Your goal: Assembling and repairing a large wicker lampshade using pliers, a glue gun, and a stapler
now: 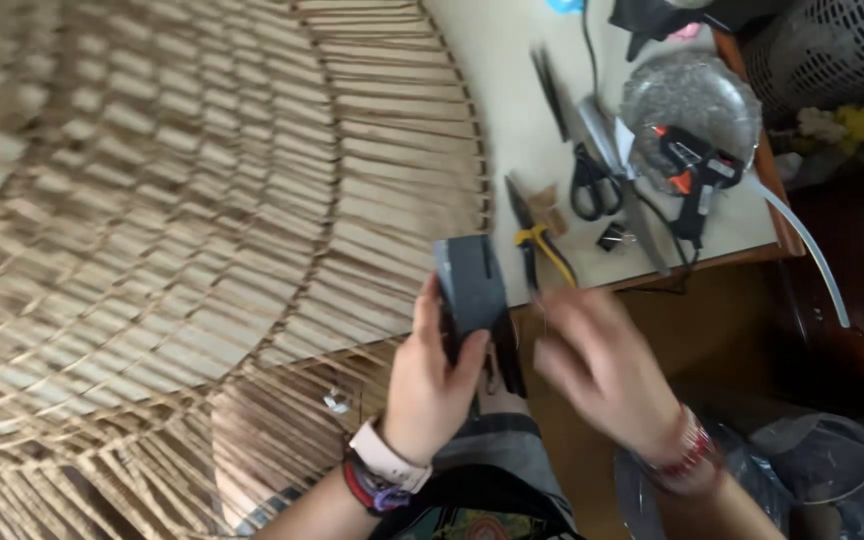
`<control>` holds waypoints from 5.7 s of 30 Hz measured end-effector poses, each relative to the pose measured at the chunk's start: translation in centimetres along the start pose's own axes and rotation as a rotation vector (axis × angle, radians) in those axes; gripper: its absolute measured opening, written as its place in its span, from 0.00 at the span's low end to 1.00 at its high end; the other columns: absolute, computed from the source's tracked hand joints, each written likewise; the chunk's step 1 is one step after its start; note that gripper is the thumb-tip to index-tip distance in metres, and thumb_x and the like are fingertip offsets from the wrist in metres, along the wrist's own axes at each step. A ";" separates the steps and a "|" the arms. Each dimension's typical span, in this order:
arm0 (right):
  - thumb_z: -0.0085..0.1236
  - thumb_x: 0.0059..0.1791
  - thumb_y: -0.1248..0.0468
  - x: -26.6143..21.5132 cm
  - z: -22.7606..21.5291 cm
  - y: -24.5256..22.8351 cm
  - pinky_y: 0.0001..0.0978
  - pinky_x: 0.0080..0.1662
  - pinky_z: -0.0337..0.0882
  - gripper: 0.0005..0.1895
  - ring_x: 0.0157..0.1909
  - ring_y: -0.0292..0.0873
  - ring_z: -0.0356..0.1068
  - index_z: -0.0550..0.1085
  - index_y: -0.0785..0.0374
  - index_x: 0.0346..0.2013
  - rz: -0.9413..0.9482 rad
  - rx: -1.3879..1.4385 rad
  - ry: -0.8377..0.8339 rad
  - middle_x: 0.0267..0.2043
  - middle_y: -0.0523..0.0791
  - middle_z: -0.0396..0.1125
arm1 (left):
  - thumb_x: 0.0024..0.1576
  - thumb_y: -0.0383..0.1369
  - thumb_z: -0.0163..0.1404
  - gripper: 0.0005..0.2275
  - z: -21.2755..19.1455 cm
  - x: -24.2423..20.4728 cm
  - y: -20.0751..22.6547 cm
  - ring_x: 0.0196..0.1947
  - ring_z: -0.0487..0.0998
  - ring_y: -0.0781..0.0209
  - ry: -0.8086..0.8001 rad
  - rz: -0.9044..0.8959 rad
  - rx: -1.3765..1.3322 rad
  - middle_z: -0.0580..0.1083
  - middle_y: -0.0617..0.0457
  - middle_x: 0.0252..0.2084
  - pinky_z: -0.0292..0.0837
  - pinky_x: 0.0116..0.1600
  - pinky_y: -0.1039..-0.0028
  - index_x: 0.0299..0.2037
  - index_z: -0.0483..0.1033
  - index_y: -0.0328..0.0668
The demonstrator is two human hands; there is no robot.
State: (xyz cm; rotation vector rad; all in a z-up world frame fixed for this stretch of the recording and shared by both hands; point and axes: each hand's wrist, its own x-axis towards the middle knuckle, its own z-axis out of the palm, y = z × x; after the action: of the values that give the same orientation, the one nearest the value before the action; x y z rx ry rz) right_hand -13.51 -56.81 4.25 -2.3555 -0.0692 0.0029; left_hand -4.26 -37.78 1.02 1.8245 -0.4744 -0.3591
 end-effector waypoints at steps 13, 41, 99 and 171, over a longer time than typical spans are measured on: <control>0.51 0.42 0.62 3.2 0.9 10.6 0.58 0.43 0.74 0.36 0.47 0.67 0.68 0.63 0.73 0.64 0.380 -0.319 0.338 0.48 0.57 0.60 | 0.57 0.34 0.52 0.34 3.2 9.0 3.8 0.57 0.72 0.23 -0.014 -0.093 0.004 0.70 0.22 0.60 0.73 0.55 0.40 0.71 0.52 0.28; 0.51 0.44 0.71 0.0 1.2 4.6 0.31 0.42 0.65 0.05 0.36 0.39 0.67 0.65 0.60 0.25 0.356 0.713 0.345 0.36 0.48 0.76 | 0.53 0.23 0.46 0.29 4.3 11.2 7.1 0.65 0.69 0.38 0.062 0.372 0.013 0.69 0.36 0.65 0.63 0.72 0.58 0.68 0.60 0.33; 0.50 0.40 0.67 12.6 18.9 -19.1 0.26 0.52 0.77 0.41 0.37 0.31 0.88 0.63 0.33 0.67 0.471 -0.513 -0.824 0.60 0.24 0.70 | 0.62 0.31 0.55 0.04 -30.1 -16.0 -11.0 0.22 0.72 0.77 0.341 -0.290 -0.740 0.81 0.54 0.31 0.70 0.28 0.86 0.41 0.79 0.38; 0.52 0.44 0.65 11.4 17.2 -16.3 0.26 0.53 0.78 0.36 0.46 0.23 0.90 0.63 0.35 0.66 0.435 -0.468 -0.883 0.60 0.25 0.71 | 0.61 0.27 0.55 0.03 -30.2 -15.6 -10.6 0.29 0.82 0.68 0.275 -0.335 -0.853 0.80 0.47 0.31 0.80 0.33 0.83 0.38 0.76 0.35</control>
State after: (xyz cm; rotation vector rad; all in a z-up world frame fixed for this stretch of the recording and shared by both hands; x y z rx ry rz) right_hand -3.38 -32.51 3.81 -2.5863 0.0213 1.3574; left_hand -2.14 -2.23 -0.09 1.0785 0.1791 -0.4421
